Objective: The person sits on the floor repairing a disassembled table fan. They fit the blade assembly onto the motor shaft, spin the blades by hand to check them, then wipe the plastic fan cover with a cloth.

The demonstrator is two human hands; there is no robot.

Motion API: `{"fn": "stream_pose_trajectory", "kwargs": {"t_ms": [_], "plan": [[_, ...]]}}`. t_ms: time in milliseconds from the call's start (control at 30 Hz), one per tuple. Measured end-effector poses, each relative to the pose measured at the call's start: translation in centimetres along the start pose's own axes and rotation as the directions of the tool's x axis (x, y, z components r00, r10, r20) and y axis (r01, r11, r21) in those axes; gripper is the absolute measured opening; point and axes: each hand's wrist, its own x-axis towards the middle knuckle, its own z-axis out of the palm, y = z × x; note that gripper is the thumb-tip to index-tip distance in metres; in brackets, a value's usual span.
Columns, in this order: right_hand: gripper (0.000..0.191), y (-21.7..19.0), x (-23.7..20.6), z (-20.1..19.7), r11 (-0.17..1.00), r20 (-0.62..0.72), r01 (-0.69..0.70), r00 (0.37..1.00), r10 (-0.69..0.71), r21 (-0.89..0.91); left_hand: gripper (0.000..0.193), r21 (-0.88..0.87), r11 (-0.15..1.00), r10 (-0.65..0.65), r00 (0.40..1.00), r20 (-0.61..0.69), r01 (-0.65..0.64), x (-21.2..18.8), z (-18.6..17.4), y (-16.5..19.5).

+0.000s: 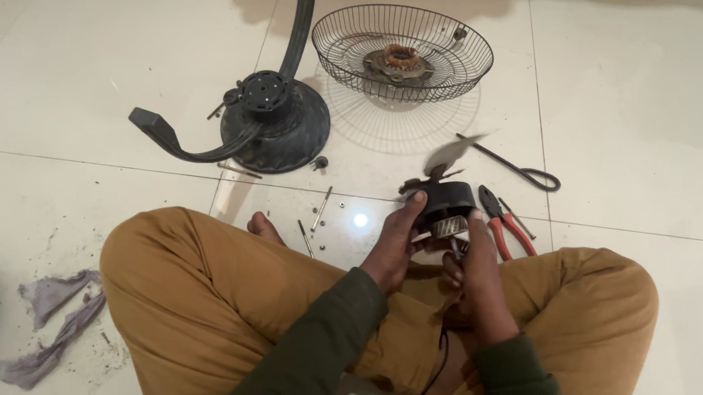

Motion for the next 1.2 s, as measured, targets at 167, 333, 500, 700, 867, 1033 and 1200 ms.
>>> {"fn": "stream_pose_trajectory", "kwargs": {"t_ms": [167, 333, 500, 700, 867, 1033, 1200], "plan": [[0.059, -0.1, 0.0, 1.5, 0.639, 0.077, 0.398, 0.88, -0.469, -0.658, 0.067, -0.065, 0.998, -0.016, 1.0, -0.022, 0.014, 0.2, -0.2, -0.1], [0.057, -1.4, -0.6, 2.4, 0.996, -0.061, -0.086, 0.994, 0.086, 0.001, 0.07, -0.018, 1.0, -0.011, 0.999, 0.043, 0.012, 0.2, -0.5, -0.6], [0.046, -1.5, -0.7, 2.0, 0.989, -0.128, -0.126, 0.985, 0.115, -0.082, 0.065, -0.052, 0.998, -0.023, 0.999, -0.023, 0.022, 0.2, -0.4, -0.2], [0.064, -2.1, -0.7, 2.4, 0.981, 0.016, -0.188, 0.982, 0.188, 0.043, 0.071, -0.036, 0.999, -0.032, 0.997, -0.076, 0.029, -0.1, -0.3, 0.5], [0.075, -1.3, -0.9, 2.9, 0.629, 0.044, 0.346, 0.895, -0.443, -0.696, 0.072, -0.051, 0.998, -0.044, 0.996, -0.078, 0.04, 0.4, -0.8, -0.2], [0.072, -0.3, -0.5, 1.7, 0.803, 0.152, 0.43, 0.902, -0.405, -0.412, 0.073, -0.051, 0.998, -0.037, 0.997, -0.063, 0.034, 1.0, -1.3, -0.9], [0.062, -1.0, -0.9, 1.6, 0.979, 0.173, 0.162, 0.975, -0.139, -0.126, 0.074, -0.028, 1.0, 0.002, 1.0, 0.029, -0.001, 0.3, -0.9, -0.5]]}}
